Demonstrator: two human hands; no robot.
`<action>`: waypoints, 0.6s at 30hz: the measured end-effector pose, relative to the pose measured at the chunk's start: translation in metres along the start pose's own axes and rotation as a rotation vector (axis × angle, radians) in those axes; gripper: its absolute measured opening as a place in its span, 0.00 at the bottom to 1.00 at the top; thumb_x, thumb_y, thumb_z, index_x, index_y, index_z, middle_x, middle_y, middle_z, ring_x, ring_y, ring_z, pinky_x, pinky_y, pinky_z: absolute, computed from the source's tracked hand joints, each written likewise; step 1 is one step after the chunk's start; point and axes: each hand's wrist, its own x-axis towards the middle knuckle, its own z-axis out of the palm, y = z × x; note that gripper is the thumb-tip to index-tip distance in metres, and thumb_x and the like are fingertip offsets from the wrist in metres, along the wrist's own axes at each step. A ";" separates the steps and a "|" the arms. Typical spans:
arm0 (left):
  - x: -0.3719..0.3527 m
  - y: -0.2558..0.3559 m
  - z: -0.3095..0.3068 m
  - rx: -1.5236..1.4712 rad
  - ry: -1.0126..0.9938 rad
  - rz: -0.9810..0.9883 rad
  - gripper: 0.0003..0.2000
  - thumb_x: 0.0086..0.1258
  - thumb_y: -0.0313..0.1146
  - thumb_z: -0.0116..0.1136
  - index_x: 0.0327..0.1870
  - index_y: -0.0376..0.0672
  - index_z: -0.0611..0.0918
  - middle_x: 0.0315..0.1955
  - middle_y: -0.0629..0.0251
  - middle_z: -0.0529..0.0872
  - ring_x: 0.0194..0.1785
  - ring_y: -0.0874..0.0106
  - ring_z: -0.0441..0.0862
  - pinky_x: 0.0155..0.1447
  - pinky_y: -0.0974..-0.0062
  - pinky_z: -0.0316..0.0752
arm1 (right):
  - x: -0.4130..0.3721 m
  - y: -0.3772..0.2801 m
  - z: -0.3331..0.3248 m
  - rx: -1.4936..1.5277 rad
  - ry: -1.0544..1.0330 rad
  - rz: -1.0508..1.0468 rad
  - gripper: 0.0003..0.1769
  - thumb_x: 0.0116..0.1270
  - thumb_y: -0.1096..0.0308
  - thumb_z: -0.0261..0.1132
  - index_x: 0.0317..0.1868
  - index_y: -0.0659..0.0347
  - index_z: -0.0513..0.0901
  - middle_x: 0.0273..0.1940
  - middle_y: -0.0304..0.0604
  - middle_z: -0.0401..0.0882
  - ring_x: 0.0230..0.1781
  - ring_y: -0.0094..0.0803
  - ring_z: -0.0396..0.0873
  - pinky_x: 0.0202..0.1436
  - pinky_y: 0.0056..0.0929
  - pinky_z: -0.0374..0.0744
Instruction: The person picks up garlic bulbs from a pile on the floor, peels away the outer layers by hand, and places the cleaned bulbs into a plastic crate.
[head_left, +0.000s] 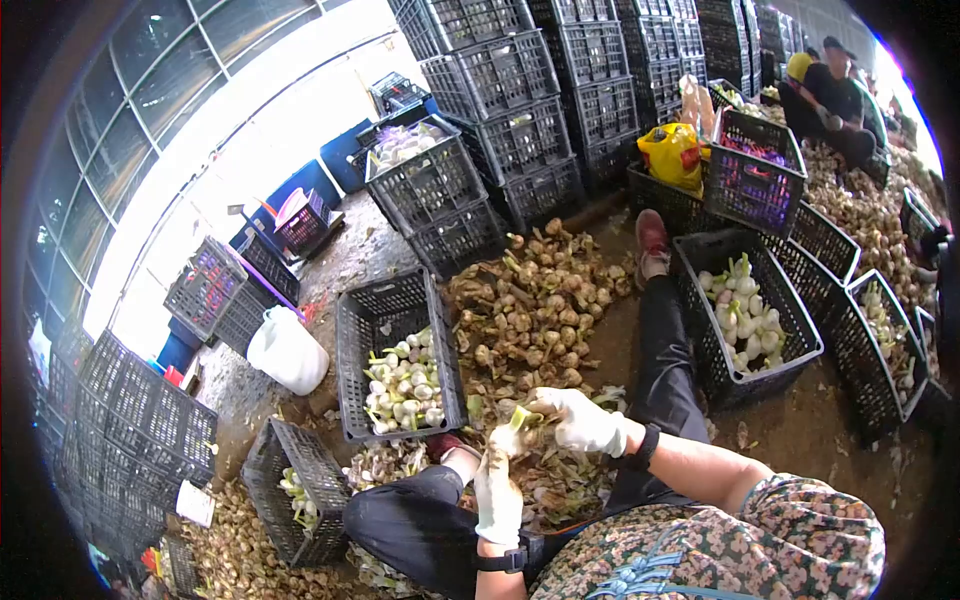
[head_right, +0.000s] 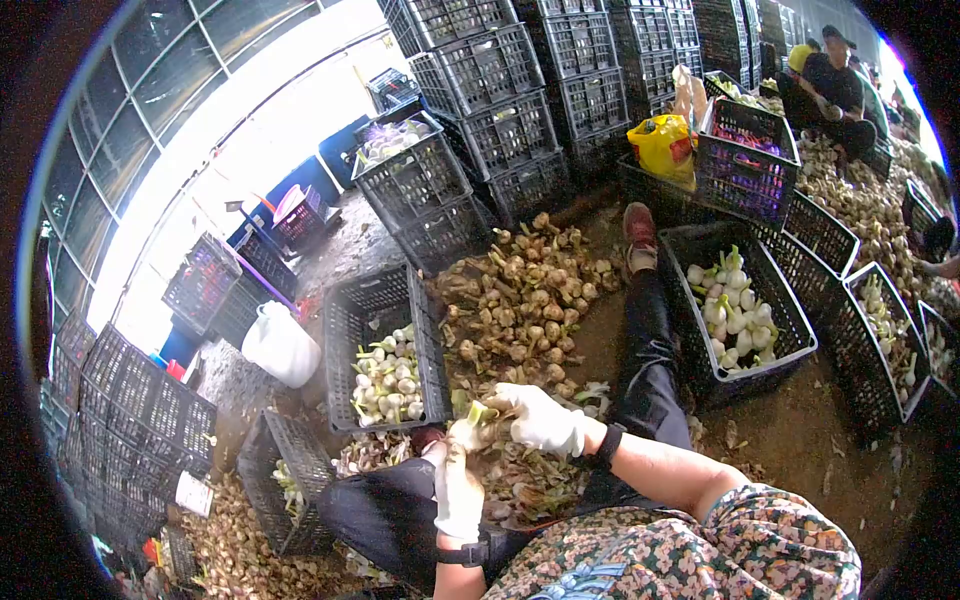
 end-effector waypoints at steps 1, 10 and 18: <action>0.000 -0.002 0.004 0.000 -0.001 -0.004 0.21 0.80 0.40 0.55 0.64 0.34 0.74 0.52 0.65 0.82 0.51 0.73 0.78 0.54 0.78 0.74 | -0.005 -0.001 0.005 0.000 0.001 0.004 0.28 0.53 0.81 0.55 0.57 0.66 0.82 0.47 0.43 0.84 0.48 0.27 0.78 0.53 0.27 0.76; -0.005 0.012 0.020 -0.128 0.128 0.181 0.22 0.65 0.18 0.67 0.60 0.39 0.76 0.47 0.66 0.82 0.50 0.75 0.81 0.59 0.75 0.77 | -0.010 -0.019 0.020 0.295 0.158 0.322 0.09 0.68 0.73 0.69 0.47 0.67 0.86 0.41 0.37 0.88 0.40 0.18 0.79 0.47 0.22 0.78; 0.000 -0.002 0.014 -0.358 -0.007 0.154 0.28 0.67 0.18 0.65 0.69 0.42 0.72 0.52 0.64 0.82 0.49 0.75 0.81 0.47 0.79 0.82 | -0.010 0.012 0.026 0.808 0.371 0.399 0.07 0.73 0.69 0.65 0.42 0.65 0.85 0.38 0.39 0.85 0.38 0.25 0.81 0.42 0.28 0.79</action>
